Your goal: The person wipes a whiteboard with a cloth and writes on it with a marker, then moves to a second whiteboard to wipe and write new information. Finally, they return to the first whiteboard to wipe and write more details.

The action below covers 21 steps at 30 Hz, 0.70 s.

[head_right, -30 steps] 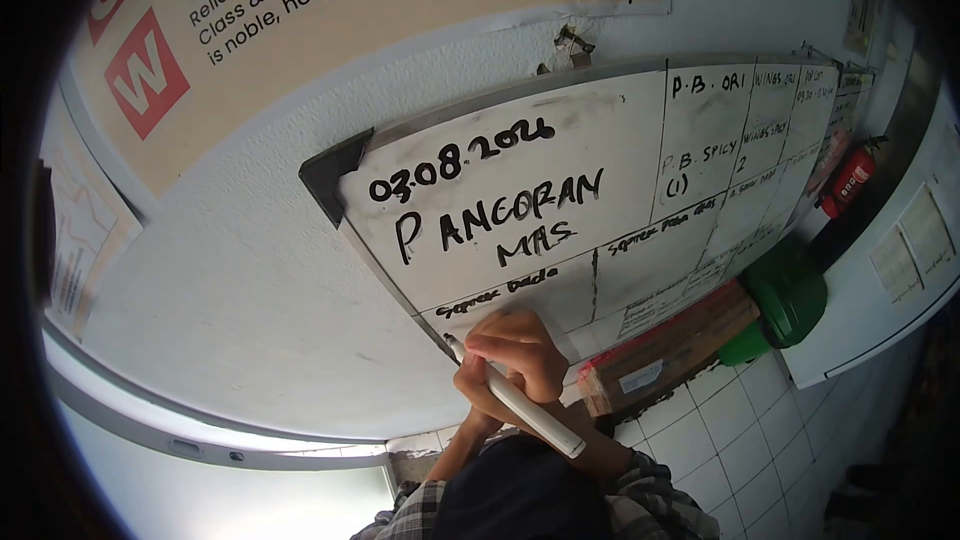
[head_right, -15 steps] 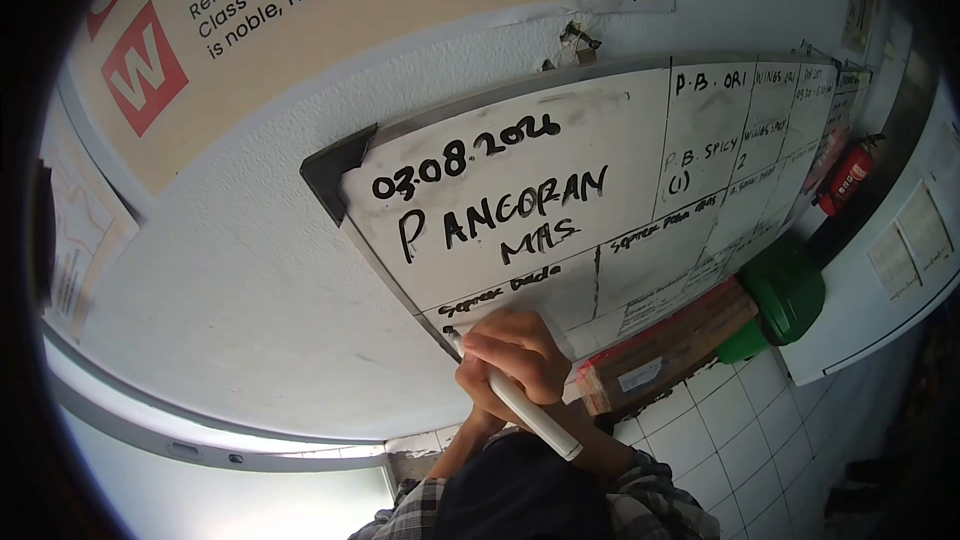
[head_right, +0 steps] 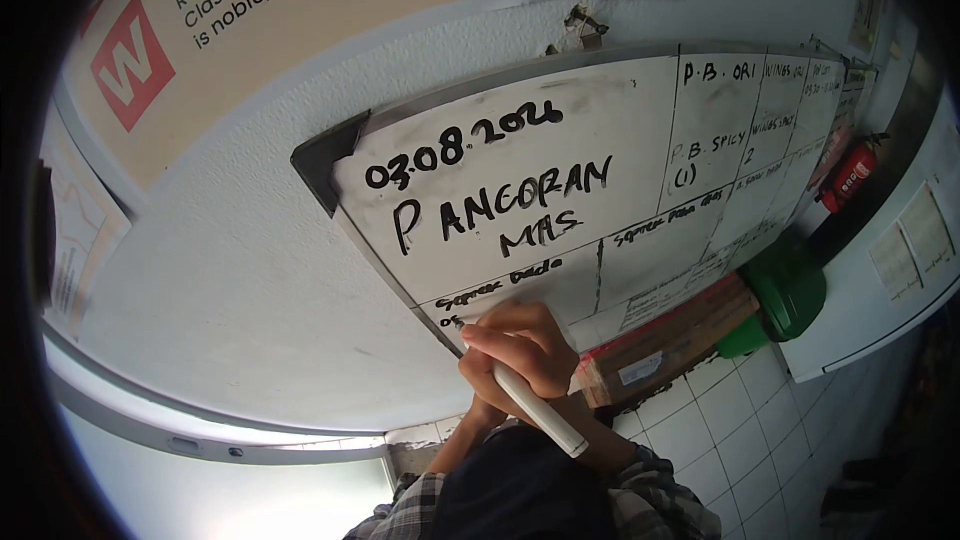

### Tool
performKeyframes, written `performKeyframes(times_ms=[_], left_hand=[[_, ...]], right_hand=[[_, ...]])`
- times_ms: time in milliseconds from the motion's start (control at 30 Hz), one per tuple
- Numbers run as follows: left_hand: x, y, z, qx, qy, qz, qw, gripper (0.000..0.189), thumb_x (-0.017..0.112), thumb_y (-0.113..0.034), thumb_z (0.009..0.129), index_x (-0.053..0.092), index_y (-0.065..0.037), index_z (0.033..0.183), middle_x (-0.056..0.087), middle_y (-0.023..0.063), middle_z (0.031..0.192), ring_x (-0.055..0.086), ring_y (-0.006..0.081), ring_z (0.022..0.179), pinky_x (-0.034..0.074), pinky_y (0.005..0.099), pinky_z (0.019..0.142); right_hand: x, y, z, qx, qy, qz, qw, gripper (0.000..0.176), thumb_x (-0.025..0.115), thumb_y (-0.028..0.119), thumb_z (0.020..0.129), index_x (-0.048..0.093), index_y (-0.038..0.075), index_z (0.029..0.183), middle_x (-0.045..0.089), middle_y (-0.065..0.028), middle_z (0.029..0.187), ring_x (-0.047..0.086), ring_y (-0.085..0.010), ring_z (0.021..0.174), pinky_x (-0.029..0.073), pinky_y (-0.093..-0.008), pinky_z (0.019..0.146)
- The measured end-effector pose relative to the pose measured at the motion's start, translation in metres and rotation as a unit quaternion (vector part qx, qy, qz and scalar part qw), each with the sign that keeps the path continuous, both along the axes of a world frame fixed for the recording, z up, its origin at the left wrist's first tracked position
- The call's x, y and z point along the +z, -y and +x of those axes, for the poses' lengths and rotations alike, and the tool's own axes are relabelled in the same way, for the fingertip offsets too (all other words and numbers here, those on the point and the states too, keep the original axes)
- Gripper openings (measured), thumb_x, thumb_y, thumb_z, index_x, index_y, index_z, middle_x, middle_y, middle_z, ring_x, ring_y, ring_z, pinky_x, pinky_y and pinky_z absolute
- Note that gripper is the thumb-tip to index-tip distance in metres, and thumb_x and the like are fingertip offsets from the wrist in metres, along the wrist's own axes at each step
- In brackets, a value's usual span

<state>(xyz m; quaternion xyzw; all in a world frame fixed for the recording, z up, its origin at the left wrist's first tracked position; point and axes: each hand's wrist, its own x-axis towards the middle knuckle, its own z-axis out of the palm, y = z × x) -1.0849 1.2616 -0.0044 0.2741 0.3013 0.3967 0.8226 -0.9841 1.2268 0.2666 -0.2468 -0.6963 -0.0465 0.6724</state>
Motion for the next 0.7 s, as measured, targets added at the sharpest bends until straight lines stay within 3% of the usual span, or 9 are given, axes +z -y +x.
performKeyframes(times_ms=[67, 300, 333, 367, 400, 433, 467, 700], left_hand=[[0.007, 0.001, 0.001, 0.015, -0.005, -0.041, 0.999, 0.039, 0.045, -0.037, 0.091, 0.053, -0.006, 0.113, 0.061, 0.0056, 0.093, 0.058, 0.0137, 0.075, 0.048, 0.0281, 0.064], [0.045, 0.009, 0.003, 0.08, -0.031, -0.071, 0.994, 0.04, 0.043, -0.035, 0.092, 0.051, -0.004, 0.117, 0.061, 0.0065, 0.099, 0.059, 0.0151, 0.082, 0.049, 0.0291, 0.07], [0.051, 0.006, -0.001, 0.052, 0.189, -0.149, 0.969, 0.039, 0.043, -0.035, 0.093, 0.052, -0.004, 0.116, 0.061, 0.0067, 0.099, 0.059, 0.0158, 0.081, 0.049, 0.0296, 0.069], [0.053, 0.005, -0.004, 0.02, 0.398, -0.218, 0.891, 0.039, 0.042, -0.034, 0.093, 0.052, -0.004, 0.115, 0.061, 0.0069, 0.098, 0.059, 0.0165, 0.081, 0.049, 0.0301, 0.068], [0.037, 0.003, -0.003, 0.019, 0.398, -0.217, 0.891, 0.039, 0.042, -0.034, 0.093, 0.052, -0.004, 0.115, 0.061, 0.0069, 0.098, 0.059, 0.0165, 0.081, 0.049, 0.0301, 0.068], [0.007, 0.001, -0.003, 0.018, 0.201, -0.114, 0.973, 0.038, 0.041, -0.034, 0.093, 0.053, -0.004, 0.113, 0.062, 0.0071, 0.097, 0.059, 0.0174, 0.079, 0.049, 0.0306, 0.067], [-0.009, 0.001, -0.003, 0.015, -0.009, -0.005, 1.0, 0.038, 0.04, -0.034, 0.093, 0.054, -0.004, 0.111, 0.062, 0.0073, 0.095, 0.059, 0.0182, 0.078, 0.049, 0.0311, 0.066], [0.008, -0.002, -0.002, -0.015, 0.165, -0.076, 0.983, 0.032, 0.041, -0.031, 0.091, 0.057, -0.003, 0.096, 0.057, 0.007, 0.073, 0.052, 0.0162, 0.062, 0.042, 0.0283, 0.057]], right_hand=[[-0.004, -0.004, -0.003, 0.008, -0.058, 0.028, 0.998, 0.03, 0.056, -0.01, 0.073, 0.049, 0.003, 0.099, 0.049, -0.0123, 0.09, 0.056, -0.017, 0.061, 0.048, -0.0271, 0.047], [-0.005, -0.003, -0.001, 0.002, -0.029, 0.029, 0.999, 0.032, 0.054, -0.013, 0.07, 0.05, 0.003, 0.098, 0.048, -0.0113, 0.087, 0.055, -0.0167, 0.058, 0.046, -0.0269, 0.047], [-0.006, -0.003, 0.0, 0.014, -0.044, 0.032, 0.998, 0.033, 0.053, -0.013, 0.069, 0.05, 0.003, 0.098, 0.048, -0.0112, 0.086, 0.055, -0.0168, 0.057, 0.046, -0.0269, 0.047], [-0.007, -0.003, 0.001, 0.025, -0.059, 0.036, 0.997, 0.034, 0.053, -0.014, 0.068, 0.05, 0.004, 0.098, 0.047, -0.0111, 0.086, 0.054, -0.0169, 0.057, 0.046, -0.0268, 0.046], [-0.006, -0.004, 0.001, 0.025, -0.058, 0.038, 0.997, 0.034, 0.053, -0.014, 0.068, 0.05, 0.004, 0.098, 0.047, -0.0111, 0.086, 0.054, -0.0169, 0.057, 0.046, -0.0268, 0.046], [-0.005, -0.004, 0.002, 0.021, -0.06, 0.041, 0.997, 0.034, 0.053, -0.014, 0.069, 0.05, 0.004, 0.098, 0.047, -0.0112, 0.086, 0.054, -0.017, 0.056, 0.045, -0.0268, 0.046], [-0.004, -0.005, 0.003, 0.018, -0.062, 0.044, 0.997, 0.033, 0.053, -0.014, 0.069, 0.05, 0.003, 0.097, 0.047, -0.0113, 0.086, 0.054, -0.0171, 0.055, 0.045, -0.0269, 0.046], [-0.008, -0.007, 0.008, 0.023, -0.074, 0.064, 0.995, 0.036, 0.052, -0.009, 0.075, 0.04, 0.005, 0.107, 0.045, -0.0116, 0.085, 0.047, -0.0139, 0.05, 0.046, -0.0265, 0.046]])
